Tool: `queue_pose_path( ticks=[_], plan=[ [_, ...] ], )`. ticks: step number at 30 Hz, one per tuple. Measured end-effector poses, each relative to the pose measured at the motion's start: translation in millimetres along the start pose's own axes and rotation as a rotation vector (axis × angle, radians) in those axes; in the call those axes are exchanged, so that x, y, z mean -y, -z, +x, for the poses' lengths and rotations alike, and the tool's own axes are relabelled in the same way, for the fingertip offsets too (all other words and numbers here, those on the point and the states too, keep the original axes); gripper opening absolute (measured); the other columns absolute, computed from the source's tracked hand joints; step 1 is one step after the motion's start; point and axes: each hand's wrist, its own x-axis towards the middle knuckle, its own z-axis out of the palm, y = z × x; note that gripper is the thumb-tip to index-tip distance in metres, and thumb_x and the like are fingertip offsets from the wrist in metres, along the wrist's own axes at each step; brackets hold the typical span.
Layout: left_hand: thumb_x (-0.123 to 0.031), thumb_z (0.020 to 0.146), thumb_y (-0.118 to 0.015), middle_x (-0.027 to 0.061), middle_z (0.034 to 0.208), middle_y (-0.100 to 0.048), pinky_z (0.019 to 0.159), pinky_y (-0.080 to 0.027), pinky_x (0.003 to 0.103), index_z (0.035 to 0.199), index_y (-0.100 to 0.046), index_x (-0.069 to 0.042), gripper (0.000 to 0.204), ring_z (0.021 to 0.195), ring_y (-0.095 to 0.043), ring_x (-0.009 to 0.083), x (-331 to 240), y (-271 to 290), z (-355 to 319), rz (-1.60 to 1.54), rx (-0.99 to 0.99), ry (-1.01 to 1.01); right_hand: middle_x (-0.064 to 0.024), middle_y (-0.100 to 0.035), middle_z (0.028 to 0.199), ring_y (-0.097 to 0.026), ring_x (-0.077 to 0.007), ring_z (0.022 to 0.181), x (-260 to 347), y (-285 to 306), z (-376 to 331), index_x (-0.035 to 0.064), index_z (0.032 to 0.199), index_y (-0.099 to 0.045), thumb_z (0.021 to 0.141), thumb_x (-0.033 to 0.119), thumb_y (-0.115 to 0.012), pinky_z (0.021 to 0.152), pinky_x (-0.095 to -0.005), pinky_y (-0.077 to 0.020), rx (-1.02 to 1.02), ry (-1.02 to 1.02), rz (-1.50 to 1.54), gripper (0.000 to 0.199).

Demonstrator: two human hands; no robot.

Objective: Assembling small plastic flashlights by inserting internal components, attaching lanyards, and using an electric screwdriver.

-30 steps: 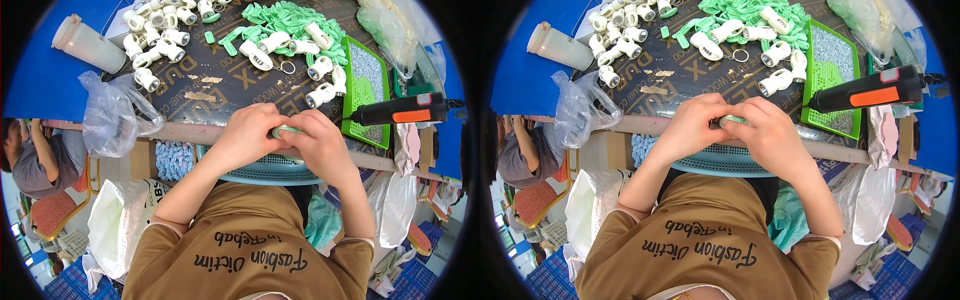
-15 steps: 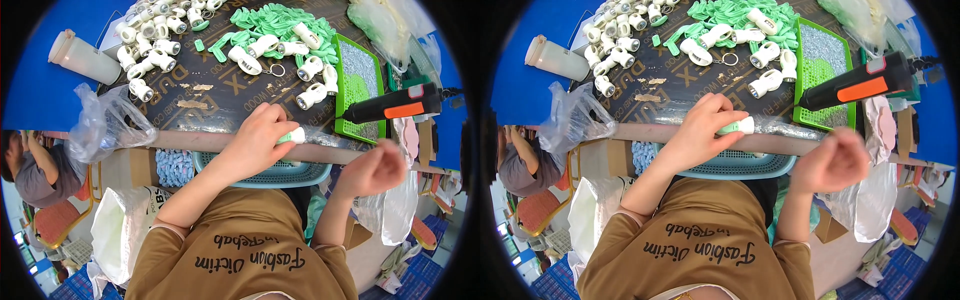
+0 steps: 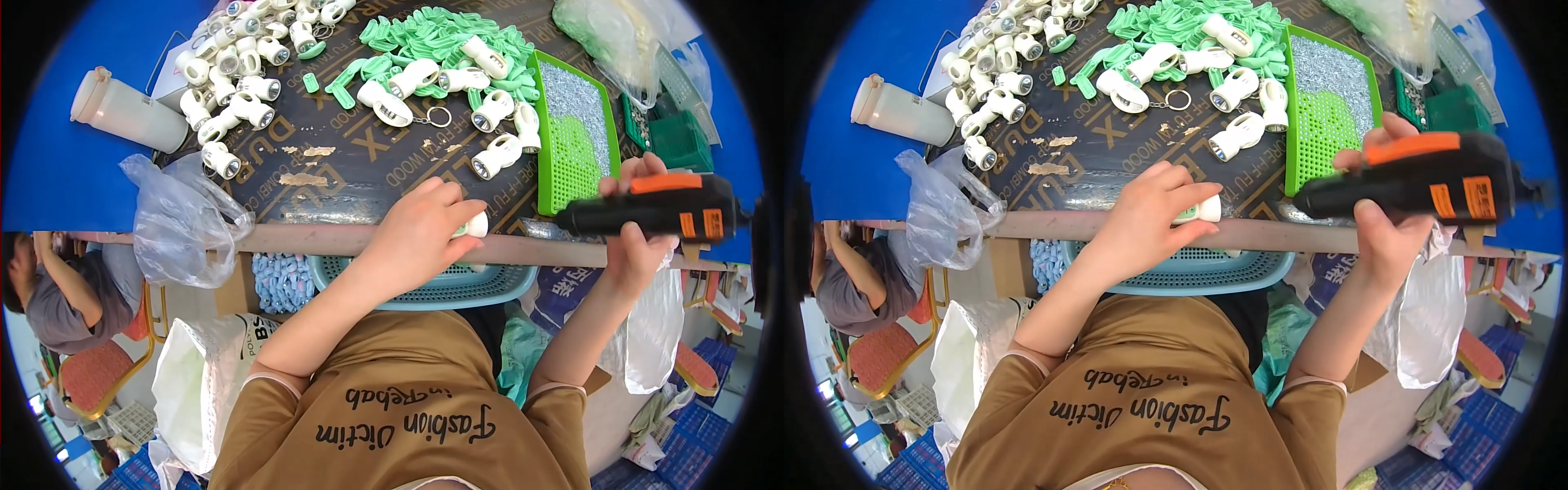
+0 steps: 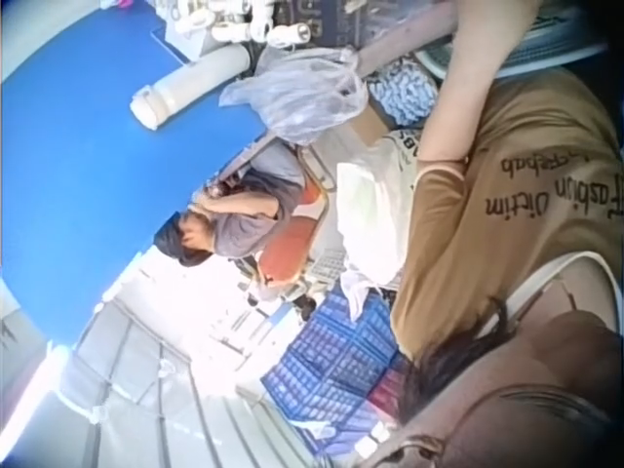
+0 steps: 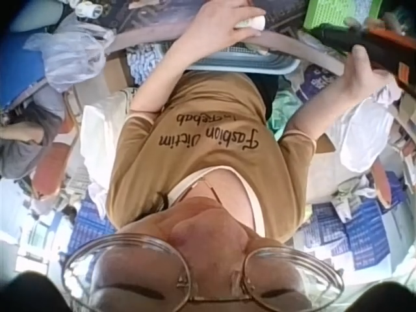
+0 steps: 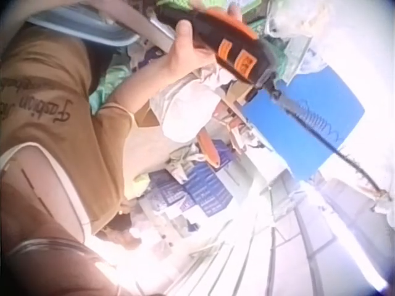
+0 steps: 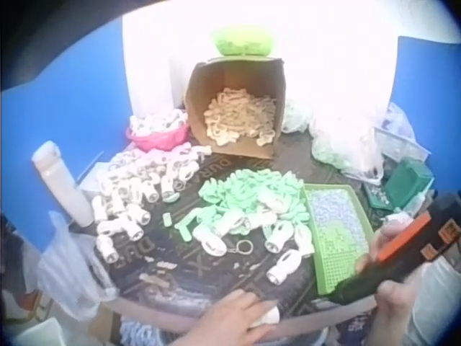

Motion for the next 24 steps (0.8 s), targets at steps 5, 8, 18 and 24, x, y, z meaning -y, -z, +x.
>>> queue_pose_path(
  ticks=[5,8,18,24],
  plan=[
    [-0.021,0.070,-0.076,0.0078,0.079,-0.059,0.066,-0.047,0.036,0.099,-0.067,-0.003,0.035,0.074,-0.055,0.0260,5,-5,1,-0.006,-0.061,-0.061,-0.0034,-0.043,0.104,-0.037,-0.0161,0.088,13,-12,4,0.0123,0.119,-0.044,0.071,0.018,-0.074,0.067,-0.0266,-0.0363,0.084,0.090,0.178,0.058],
    [-0.020,0.071,-0.075,0.0075,0.074,-0.057,0.062,-0.047,0.036,0.097,-0.067,-0.002,0.033,0.070,-0.054,0.0253,3,-8,3,-0.007,-0.090,-0.112,-0.0115,-0.050,0.087,-0.051,-0.0189,0.081,23,-16,2,0.0070,0.116,-0.041,0.077,0.016,-0.067,0.062,-0.0343,-0.0453,0.061,0.066,0.171,0.048],
    [-0.017,0.070,-0.075,0.0068,0.070,-0.054,0.058,-0.045,0.035,0.095,-0.068,-0.001,0.030,0.066,-0.052,0.0234,1,-6,4,0.049,-0.074,-0.125,-0.0103,-0.054,0.072,-0.050,-0.0195,0.057,30,2,7,0.0058,0.124,-0.042,0.081,0.068,-0.052,0.056,-0.0308,-0.0400,-0.173,0.133,0.181,0.076],
    [-0.016,0.066,-0.078,0.0063,0.070,-0.056,0.059,-0.044,0.033,0.094,-0.069,-0.001,0.033,0.067,-0.052,0.0227,6,-8,4,-0.026,-0.102,-0.133,-0.0151,-0.057,0.101,-0.058,-0.0240,0.065,-3,-1,21,-0.0008,0.118,-0.046,0.075,0.077,-0.049,0.055,-0.0361,-0.0496,-0.334,0.270,0.034,0.089]
  ],
)
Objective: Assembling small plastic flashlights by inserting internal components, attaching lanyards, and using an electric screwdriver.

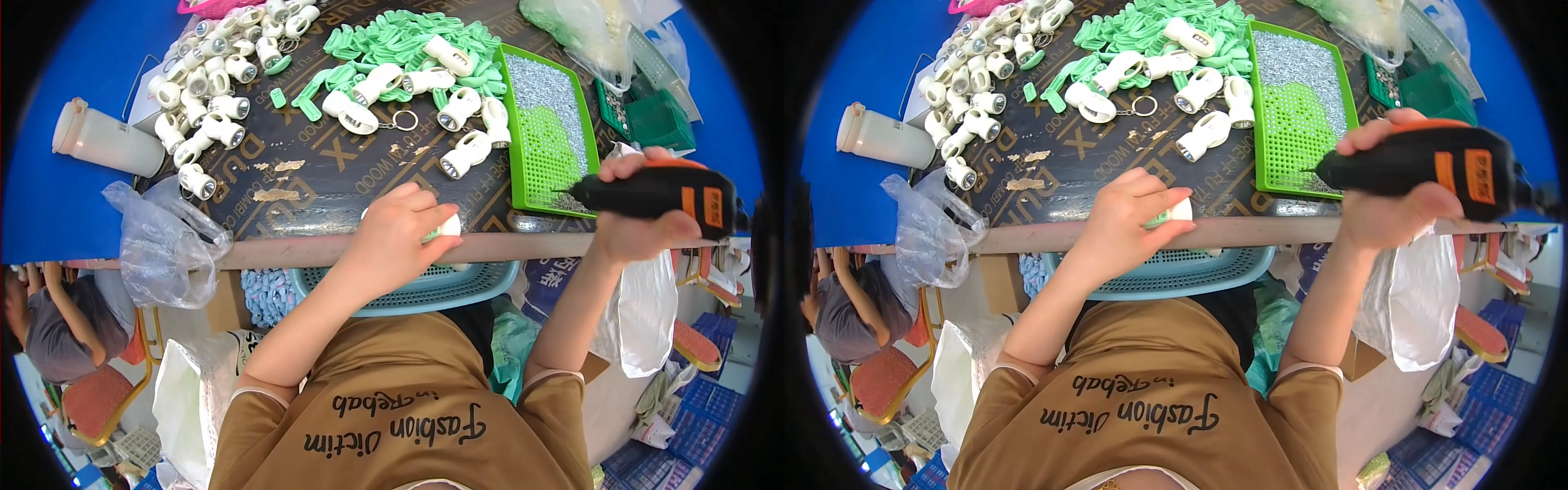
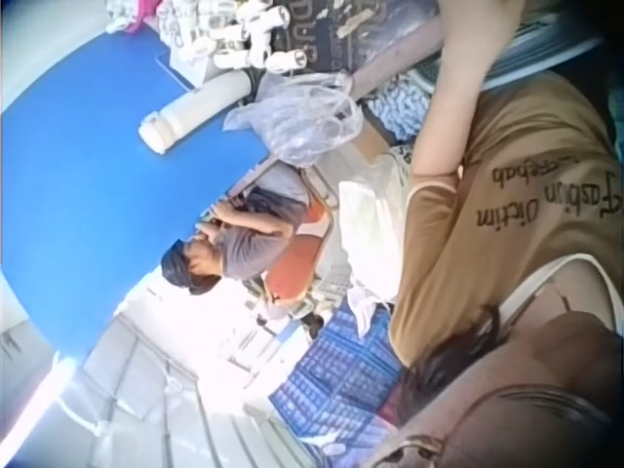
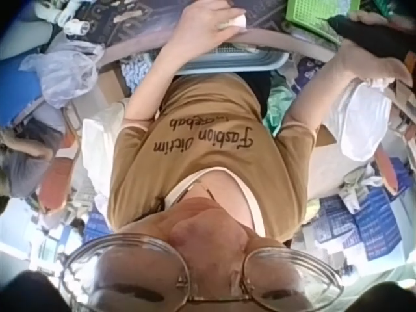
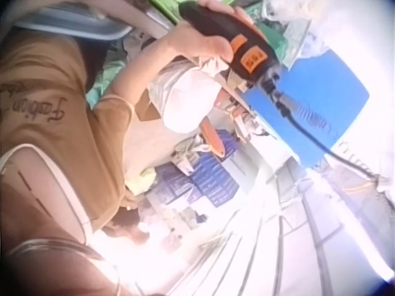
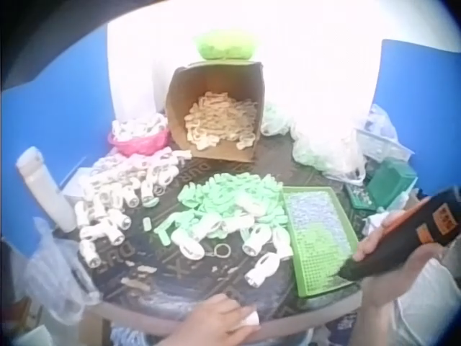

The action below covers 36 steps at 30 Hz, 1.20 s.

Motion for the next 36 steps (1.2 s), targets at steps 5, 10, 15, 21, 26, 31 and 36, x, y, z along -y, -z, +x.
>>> queue_pose_path(
  ticks=[5,10,15,21,26,31,36],
  plan=[
    [-0.018,0.068,-0.076,0.0074,0.076,-0.056,0.063,-0.047,0.035,0.094,-0.068,-0.002,0.032,0.072,-0.053,0.0247,0,3,1,0.020,0.067,0.035,-0.0137,-0.058,0.084,-0.057,-0.0204,0.057,-11,-8,0,-0.0030,0.106,-0.048,0.077,0.075,-0.050,0.053,-0.0325,-0.0486,-0.066,-0.031,-0.157,0.083],
    [-0.021,0.068,-0.076,0.0068,0.075,-0.055,0.063,-0.046,0.034,0.094,-0.068,-0.003,0.032,0.071,-0.052,0.0244,-3,4,2,0.047,0.076,0.041,-0.0085,-0.058,0.097,-0.054,-0.0210,0.062,-17,11,5,0.0095,0.113,-0.050,0.073,0.077,-0.053,0.055,-0.0368,-0.0447,0.026,-0.104,-0.171,0.078],
    [-0.024,0.070,-0.074,0.0064,0.074,-0.053,0.063,-0.045,0.034,0.094,-0.068,-0.003,0.032,0.070,-0.050,0.0239,-2,4,2,0.065,0.082,0.050,-0.0089,-0.055,0.076,-0.052,-0.0198,0.059,-14,-5,4,0.0001,0.102,-0.053,0.070,0.082,-0.051,0.054,-0.0343,-0.0432,-0.147,-0.104,-0.219,0.088],
    [-0.025,0.070,-0.074,0.0064,0.074,-0.053,0.064,-0.045,0.034,0.094,-0.068,-0.004,0.032,0.070,-0.051,0.0240,-2,5,2,0.075,0.095,0.056,-0.0079,-0.056,0.084,-0.054,-0.0201,0.060,-21,7,6,0.0048,0.105,-0.051,0.071,0.079,-0.053,0.052,-0.0359,-0.0434,-0.118,-0.107,-0.151,0.082],
    [-0.025,0.070,-0.074,0.0066,0.074,-0.053,0.065,-0.045,0.034,0.094,-0.068,-0.004,0.032,0.071,-0.051,0.0242,-2,6,2,0.077,0.097,0.059,-0.0096,-0.056,0.088,-0.055,-0.0197,0.059,-18,0,4,0.0028,0.105,-0.050,0.073,0.077,-0.052,0.051,-0.0341,-0.0454,-0.141,-0.065,-0.154,0.081],
    [-0.025,0.070,-0.073,0.0069,0.074,-0.053,0.066,-0.045,0.034,0.094,-0.068,-0.004,0.033,0.071,-0.051,0.0245,-1,5,2,0.072,0.101,0.055,-0.0109,-0.056,0.090,-0.055,-0.0192,0.058,-19,1,5,-0.0004,0.106,-0.049,0.076,0.076,-0.052,0.050,-0.0330,-0.0472,-0.134,-0.061,-0.133,0.082],
    [-0.025,0.071,-0.073,0.0071,0.074,-0.053,0.066,-0.045,0.035,0.094,-0.067,-0.003,0.033,0.071,-0.050,0.0248,-2,6,1,0.077,0.108,0.055,-0.0106,-0.056,0.078,-0.054,-0.0192,0.055,-21,-2,6,-0.0019,0.104,-0.050,0.075,0.077,-0.051,0.052,-0.0331,-0.0471,-0.205,-0.053,-0.131,0.084]
  ],
)
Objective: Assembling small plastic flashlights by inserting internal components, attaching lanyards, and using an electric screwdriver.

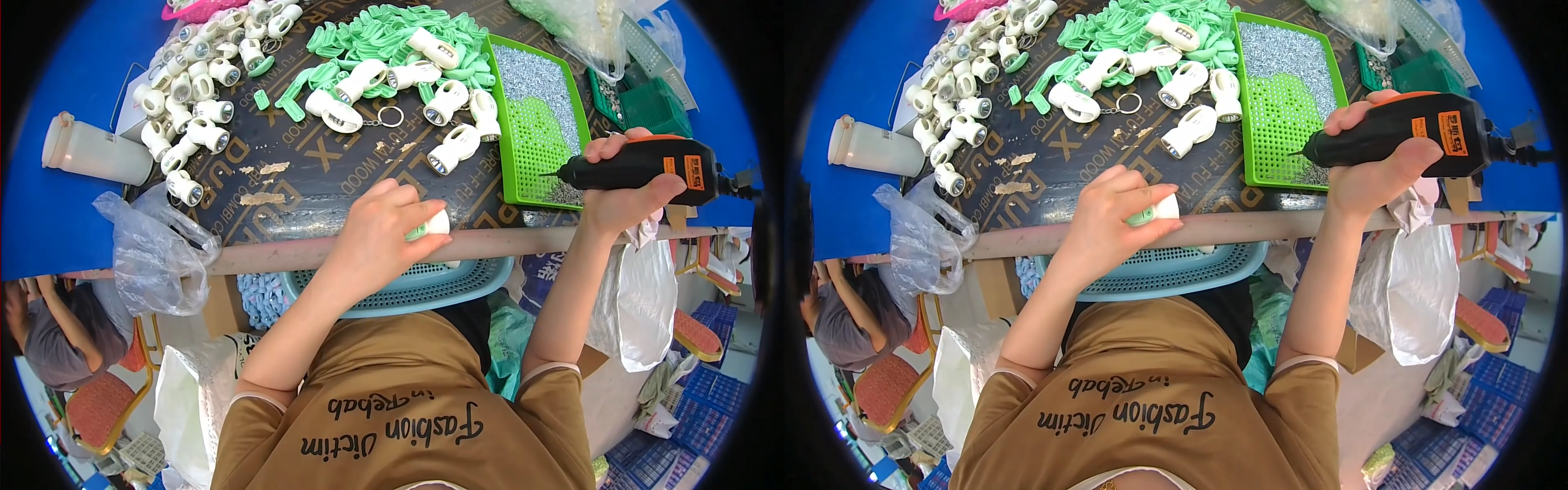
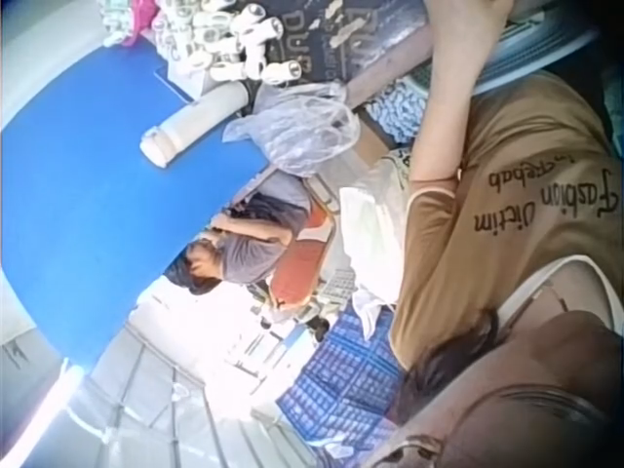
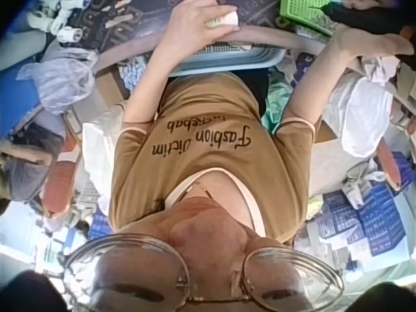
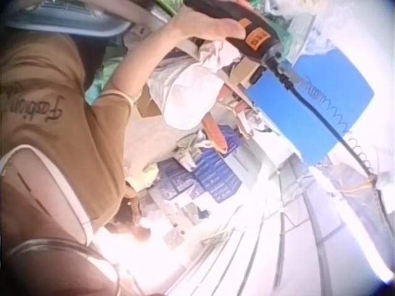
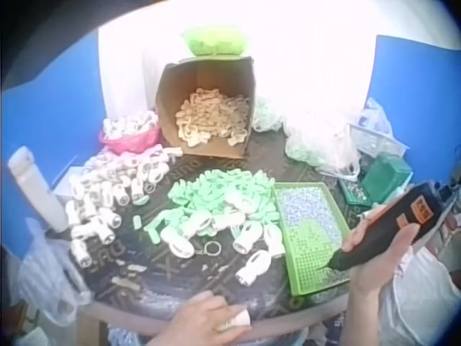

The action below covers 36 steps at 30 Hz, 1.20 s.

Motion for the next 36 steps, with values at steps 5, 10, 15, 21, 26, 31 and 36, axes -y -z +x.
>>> queue_pose_path(
  ticks=[5,10,15,21,26,31,36],
  plan=[
    [-0.024,0.070,-0.074,0.0077,0.076,-0.054,0.065,-0.045,0.035,0.094,-0.067,-0.003,0.032,0.072,-0.051,0.0250,0,0,-1,-0.017,-0.007,0.003,-0.0110,-0.054,0.066,-0.052,-0.0188,0.054,8,7,6,-0.0034,0.105,-0.050,0.074,0.081,-0.046,0.051,-0.0307,-0.0451,0.111,-0.039,-0.048,0.090],
    [-0.022,0.069,-0.074,0.0082,0.076,-0.055,0.065,-0.046,0.036,0.094,-0.068,-0.003,0.032,0.073,-0.052,0.0256,2,-1,-1,-0.032,-0.014,0.027,-0.0110,-0.054,0.070,-0.048,-0.0209,0.059,37,8,8,0.0009,0.108,-0.052,0.069,0.088,-0.041,0.058,-0.0335,-0.0405,0.301,-0.135,0.296,0.096],
    [-0.020,0.063,-0.079,0.0061,0.068,-0.051,0.058,-0.042,0.035,0.093,-0.069,-0.005,0.035,0.064,-0.050,0.0243,5,-5,0,-0.067,-0.092,-0.011,-0.0023,-0.048,0.072,-0.045,-0.0140,0.060,69,-35,-28,0.0073,0.106,-0.050,0.061,0.085,-0.055,0.060,-0.0291,-0.0337,0.429,-0.262,0.397,0.090],
    [-0.020,0.069,-0.075,0.0088,0.073,-0.054,0.068,-0.046,0.037,0.095,-0.067,-0.003,0.032,0.075,-0.053,0.0276,3,1,-1,-0.072,0.014,0.041,-0.0060,-0.052,0.069,-0.051,-0.0194,0.053,61,-63,-64,0.0058,0.106,-0.047,0.064,0.089,-0.047,0.052,-0.0328,-0.0408,0.564,-0.309,0.395,0.093],
    [-0.020,0.069,-0.075,0.0094,0.072,-0.053,0.069,-0.046,0.038,0.094,-0.067,-0.003,0.031,0.074,-0.053,0.0280,3,0,-2,-0.079,0.009,0.044,-0.0076,-0.052,0.068,-0.051,-0.0206,0.051,53,-70,-72,0.0037,0.104,-0.046,0.063,0.091,-0.044,0.052,-0.0334,-0.0419,0.452,-0.256,0.425,0.096],
    [-0.019,0.069,-0.075,0.0100,0.071,-0.053,0.069,-0.046,0.037,0.093,-0.068,-0.002,0.031,0.072,-0.053,0.0282,-1,2,0,-0.075,0.010,0.059,-0.0079,-0.053,0.068,-0.052,-0.0206,0.051,42,-66,-66,0.0029,0.104,-0.046,0.062,0.091,-0.044,0.052,-0.0322,-0.0432,0.592,-0.175,0.460,0.098],
    [-0.018,0.068,-0.075,0.0099,0.071,-0.053,0.068,-0.046,0.037,0.093,-0.068,-0.002,0.031,0.072,-0.053,0.0282,1,3,1,-0.086,0.008,0.063,-0.0081,-0.054,0.068,-0.053,-0.0204,0.051,38,-69,-66,0.0032,0.104,-0.047,0.061,0.092,-0.044,0.051,-0.0321,-0.0434,0.631,-0.173,0.483,0.098]
  ],
)
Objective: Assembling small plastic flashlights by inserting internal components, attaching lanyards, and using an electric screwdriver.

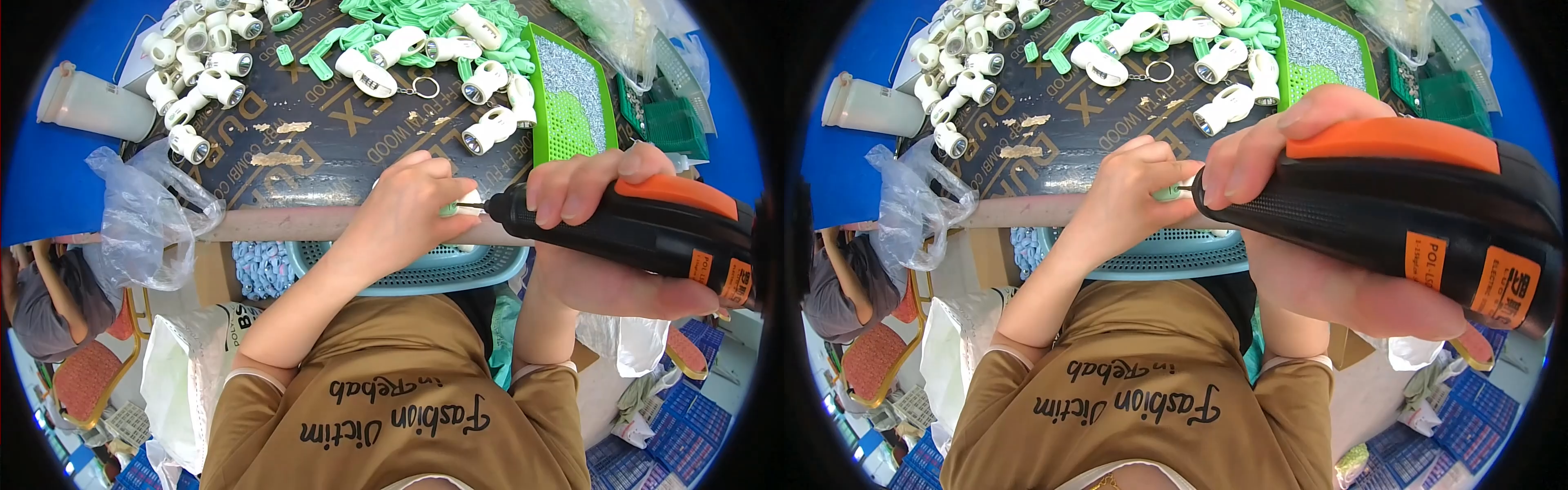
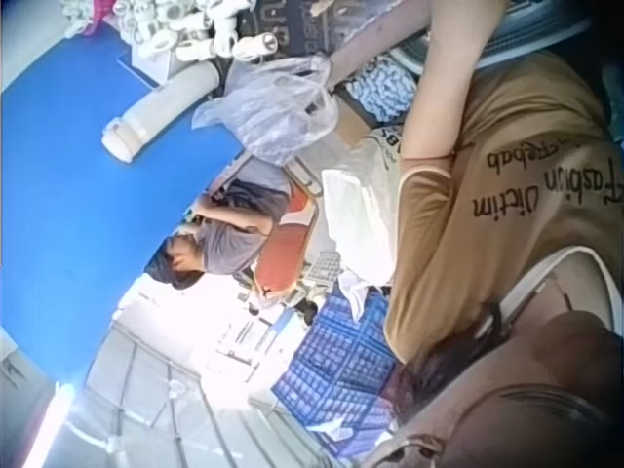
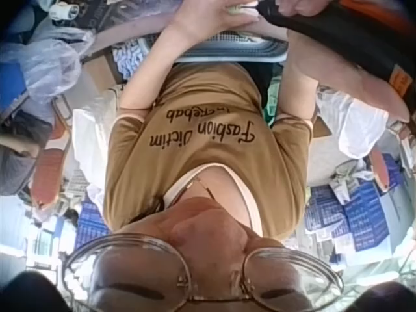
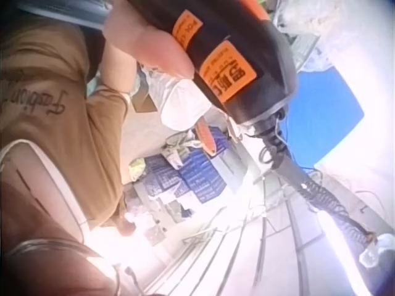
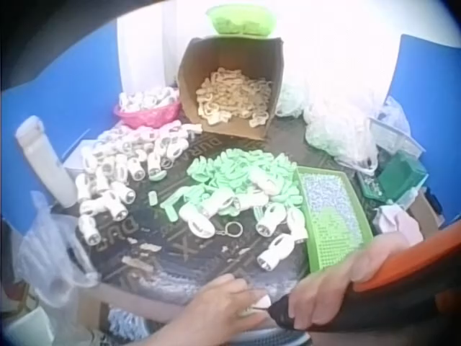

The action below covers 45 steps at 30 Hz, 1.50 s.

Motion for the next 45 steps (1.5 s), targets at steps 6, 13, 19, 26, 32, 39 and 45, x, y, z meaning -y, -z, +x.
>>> queue_pose_path(
  ticks=[6,13,19,26,32,39,45],
  plan=[
    [-0.017,0.067,-0.075,0.0099,0.071,-0.054,0.068,-0.045,0.037,0.094,-0.068,-0.001,0.032,0.072,-0.053,0.0280,0,0,0,-0.013,0.002,0.004,-0.0079,-0.054,0.067,-0.053,-0.0204,0.051,-1,-3,-2,0.0035,0.103,-0.047,0.060,0.092,-0.045,0.050,-0.0319,-0.0434,-0.060,-0.034,-0.003,0.098],
    [-0.017,0.067,-0.075,0.0098,0.071,-0.053,0.068,-0.045,0.037,0.094,-0.068,-0.002,0.031,0.073,-0.053,0.0280,0,-1,-1,0.004,0.000,-0.007,-0.0079,-0.054,0.065,-0.053,-0.0206,0.051,0,1,-1,0.0031,0.100,-0.047,0.059,0.091,-0.049,0.050,-0.0316,-0.0450,-0.005,-0.018,-0.069,0.097],
    [-0.016,0.067,-0.075,0.0097,0.071,-0.053,0.068,-0.045,0.038,0.093,-0.068,-0.002,0.031,0.073,-0.053,0.0282,0,0,-1,0.001,0.017,0.007,-0.0088,-0.054,0.065,-0.053,-0.0204,0.050,4,-14,-3,0.0016,0.099,-0.049,0.058,0.090,-0.051,0.049,-0.0320,-0.0452,-0.120,-0.090,-0.019,0.098],
    [-0.016,0.066,-0.075,0.0096,0.070,-0.053,0.067,-0.045,0.038,0.091,-0.067,-0.003,0.029,0.073,-0.053,0.0284,-1,-1,-1,0.013,0.007,0.001,-0.0091,-0.055,0.065,-0.052,-0.0195,0.049,-2,4,6,0.0016,0.098,-0.049,0.056,0.091,-0.052,0.047,-0.0310,-0.0447,0.099,-0.054,-0.069,0.099],
    [-0.016,0.065,-0.075,0.0094,0.070,-0.052,0.067,-0.045,0.039,0.087,-0.067,-0.004,0.026,0.074,-0.053,0.0285,0,-1,-1,0.014,-0.001,-0.005,-0.0087,-0.055,0.065,-0.053,-0.0202,0.048,5,-23,6,0.0032,0.095,-0.048,0.056,0.090,-0.052,0.048,-0.0320,-0.0467,0.049,-0.149,-0.212,0.095],
    [-0.018,0.065,-0.075,0.0089,0.069,-0.052,0.067,-0.045,0.039,0.083,-0.066,-0.004,0.024,0.074,-0.053,0.0281,0,-2,-1,0.014,0.003,-0.007,-0.0094,-0.057,0.066,-0.054,-0.0214,0.050,5,-19,8,0.0032,0.096,-0.048,0.057,0.090,-0.053,0.049,-0.0341,-0.0481,0.151,-0.142,-0.149,0.095],
    [-0.018,0.066,-0.075,0.0087,0.070,-0.053,0.067,-0.046,0.038,0.082,-0.066,-0.005,0.023,0.074,-0.054,0.0280,4,-6,-2,0.002,-0.019,-0.021,-0.0085,-0.056,0.064,-0.053,-0.0207,0.049,-7,-10,9,0.0039,0.093,-0.047,0.054,0.092,-0.052,0.049,-0.0335,-0.0470,0.207,-0.064,0.002,0.096]
  ],
)
